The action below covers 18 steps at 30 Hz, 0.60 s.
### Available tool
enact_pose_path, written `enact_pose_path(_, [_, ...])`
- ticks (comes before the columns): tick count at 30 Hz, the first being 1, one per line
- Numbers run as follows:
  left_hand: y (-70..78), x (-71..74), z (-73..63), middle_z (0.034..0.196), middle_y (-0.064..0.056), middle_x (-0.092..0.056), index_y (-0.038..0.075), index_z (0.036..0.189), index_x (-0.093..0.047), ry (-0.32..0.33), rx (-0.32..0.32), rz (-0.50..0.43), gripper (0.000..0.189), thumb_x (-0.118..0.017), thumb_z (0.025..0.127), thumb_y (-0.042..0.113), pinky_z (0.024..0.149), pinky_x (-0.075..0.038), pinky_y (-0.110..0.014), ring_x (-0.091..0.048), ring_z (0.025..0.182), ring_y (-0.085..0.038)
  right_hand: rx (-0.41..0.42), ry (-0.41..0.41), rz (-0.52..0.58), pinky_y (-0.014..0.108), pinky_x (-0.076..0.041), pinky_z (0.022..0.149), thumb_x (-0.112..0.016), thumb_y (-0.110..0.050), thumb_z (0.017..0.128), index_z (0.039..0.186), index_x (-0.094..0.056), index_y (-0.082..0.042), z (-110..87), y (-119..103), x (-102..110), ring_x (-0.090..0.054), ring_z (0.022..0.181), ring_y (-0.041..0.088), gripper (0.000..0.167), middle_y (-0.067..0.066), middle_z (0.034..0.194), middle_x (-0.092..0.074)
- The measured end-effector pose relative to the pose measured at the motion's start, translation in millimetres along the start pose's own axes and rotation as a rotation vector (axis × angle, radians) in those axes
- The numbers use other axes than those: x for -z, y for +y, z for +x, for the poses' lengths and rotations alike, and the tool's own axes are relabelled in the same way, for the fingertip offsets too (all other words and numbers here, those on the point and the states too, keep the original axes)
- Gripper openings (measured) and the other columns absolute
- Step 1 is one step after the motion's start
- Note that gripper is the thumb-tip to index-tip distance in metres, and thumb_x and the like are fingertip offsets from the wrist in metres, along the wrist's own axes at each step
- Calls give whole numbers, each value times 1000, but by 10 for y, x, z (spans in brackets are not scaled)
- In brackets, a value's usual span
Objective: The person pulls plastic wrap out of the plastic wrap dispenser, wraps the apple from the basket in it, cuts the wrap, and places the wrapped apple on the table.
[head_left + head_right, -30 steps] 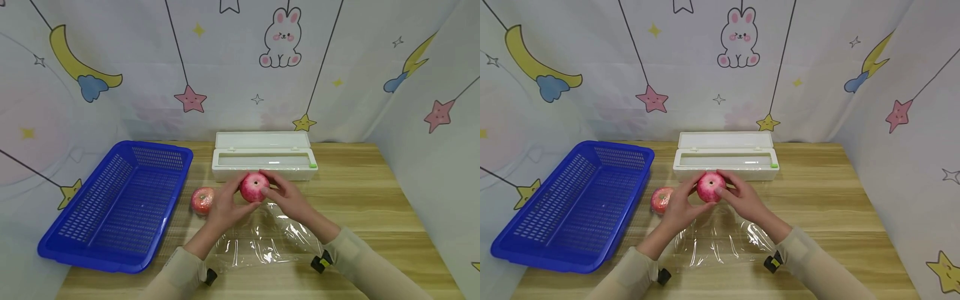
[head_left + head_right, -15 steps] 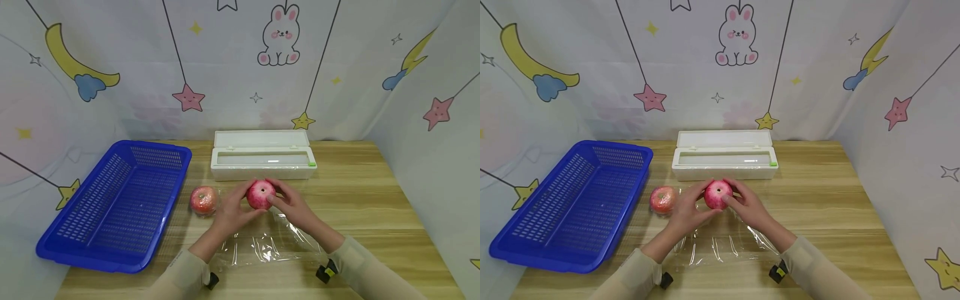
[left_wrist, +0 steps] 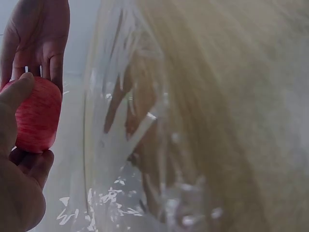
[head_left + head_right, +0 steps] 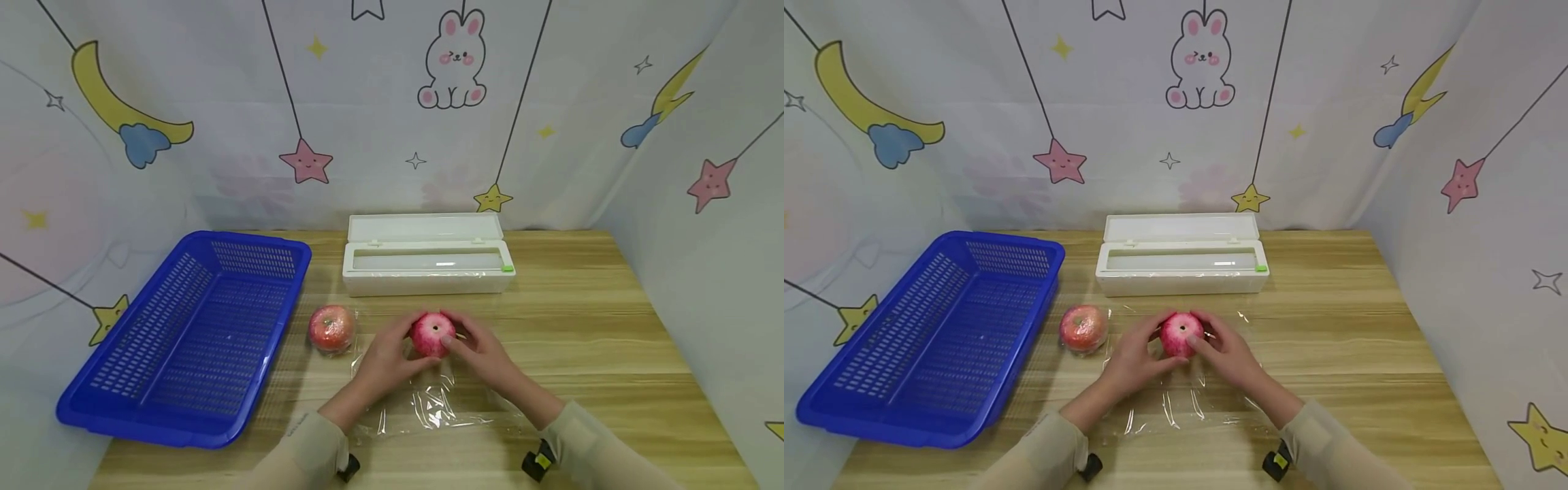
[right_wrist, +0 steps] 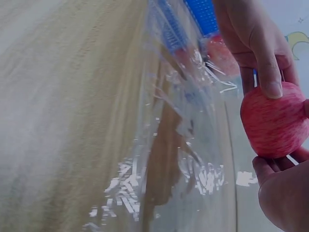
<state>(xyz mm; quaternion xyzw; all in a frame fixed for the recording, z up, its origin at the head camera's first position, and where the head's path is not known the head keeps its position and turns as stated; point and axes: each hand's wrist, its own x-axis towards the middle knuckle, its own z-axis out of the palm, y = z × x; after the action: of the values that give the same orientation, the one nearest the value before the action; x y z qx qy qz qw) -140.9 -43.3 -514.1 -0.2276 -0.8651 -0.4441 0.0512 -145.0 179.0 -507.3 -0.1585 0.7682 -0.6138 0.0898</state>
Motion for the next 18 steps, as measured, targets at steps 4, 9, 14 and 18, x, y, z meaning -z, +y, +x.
enact_pose_path(4, [-42,-44,-17,140,-11,-67,9,150,-55,-28,12,-9,81,-95,83,28,107,-55,-51,-64,129,-29,-31,4,2,26,-49,110,-66,-8,106,153,-49,7,-30,71,-19,-52,143,45,52,29,151,-54])
enact_pose_path(9, [-57,-61,-2,142,-10,-67,10,152,-54,-57,32,-13,81,-94,84,30,110,-54,-50,-63,132,-29,-47,16,-6,26,-49,111,-66,-8,106,152,-49,7,-30,117,-14,-52,142,44,52,30,151,-54])
enact_pose_path(14, [-88,-80,22,145,-12,-65,9,153,-52,-81,46,-9,81,-92,86,29,112,-52,-49,-61,135,-30,-50,16,-12,30,-48,113,-64,-8,107,152,-48,9,-15,147,-9,-52,142,45,51,32,151,-54])
enact_pose_path(18, [-119,-89,42,145,-13,-64,7,153,-52,-83,42,-10,81,-93,86,28,114,-51,-48,-60,136,-31,-75,21,-11,36,-46,116,-64,-10,107,153,-47,8,2,163,-11,-52,144,44,52,31,152,-54])
